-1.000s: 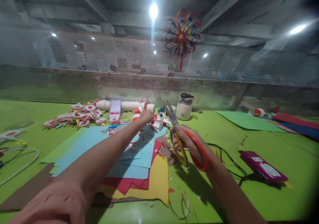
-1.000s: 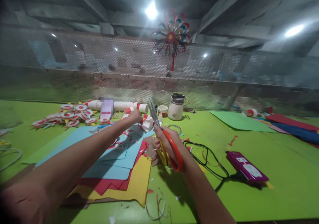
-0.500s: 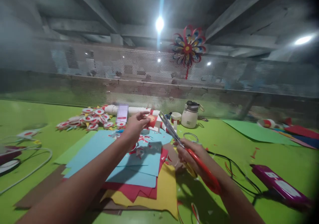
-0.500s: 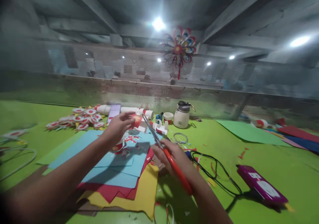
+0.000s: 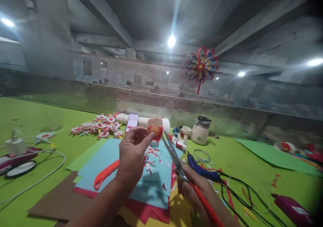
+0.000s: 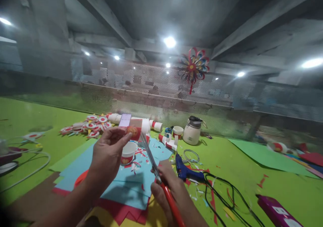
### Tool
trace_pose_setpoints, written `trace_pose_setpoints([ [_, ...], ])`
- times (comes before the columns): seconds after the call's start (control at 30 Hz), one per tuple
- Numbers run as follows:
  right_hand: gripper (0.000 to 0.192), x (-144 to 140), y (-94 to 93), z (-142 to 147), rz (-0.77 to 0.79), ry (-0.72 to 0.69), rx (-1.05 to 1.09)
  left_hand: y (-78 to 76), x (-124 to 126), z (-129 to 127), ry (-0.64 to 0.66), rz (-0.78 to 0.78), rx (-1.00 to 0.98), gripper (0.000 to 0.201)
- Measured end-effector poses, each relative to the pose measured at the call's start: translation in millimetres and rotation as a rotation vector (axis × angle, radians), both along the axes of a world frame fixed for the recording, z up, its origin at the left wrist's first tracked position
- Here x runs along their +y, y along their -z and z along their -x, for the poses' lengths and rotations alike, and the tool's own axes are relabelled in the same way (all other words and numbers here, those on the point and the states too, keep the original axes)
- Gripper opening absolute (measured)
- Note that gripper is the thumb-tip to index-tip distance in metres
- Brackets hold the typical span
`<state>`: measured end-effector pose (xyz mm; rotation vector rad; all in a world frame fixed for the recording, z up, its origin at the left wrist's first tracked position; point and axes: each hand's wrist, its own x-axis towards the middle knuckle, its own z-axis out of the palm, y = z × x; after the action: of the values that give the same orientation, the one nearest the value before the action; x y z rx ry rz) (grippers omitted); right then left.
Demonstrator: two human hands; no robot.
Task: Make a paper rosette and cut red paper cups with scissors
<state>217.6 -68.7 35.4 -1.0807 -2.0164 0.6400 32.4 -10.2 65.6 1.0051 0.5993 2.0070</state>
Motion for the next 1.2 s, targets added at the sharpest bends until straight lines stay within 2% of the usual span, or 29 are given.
trace_pose_setpoints([
  [0.13, 0.048, -3, 5.8, 5, -0.039, 0.034, 0.039, 6.6, -3, -7, 0.035, 0.030, 0.040, 0.022],
  [0.33, 0.051, -5, 3.2, 5, -0.010, 0.073, 0.069, 8.8, -6, -11, 0.223, 0.137, 0.034, 0.037],
  [0.5, 0.050, -3, 6.2, 5, -0.013, 0.092, 0.069, 10.8, -8, -14, 0.333, 0.209, 0.045, 0.027],
  [0.7, 0.046, -3, 7.1, 6, -0.010, 0.090, 0.083, 11.8, -9, -17, 0.352, 0.244, 0.036, 0.021],
  [0.97, 0.031, -3, 4.6, 5, -0.056, 0.087, 0.033, 11.2, -10, -18, 0.332, 0.266, 0.078, 0.021],
  [1.2, 0.037, -4, 5.3, 8, -0.034, 0.115, 0.106, 11.2, -14, -22, 0.343, 0.276, 0.032, 0.021],
])
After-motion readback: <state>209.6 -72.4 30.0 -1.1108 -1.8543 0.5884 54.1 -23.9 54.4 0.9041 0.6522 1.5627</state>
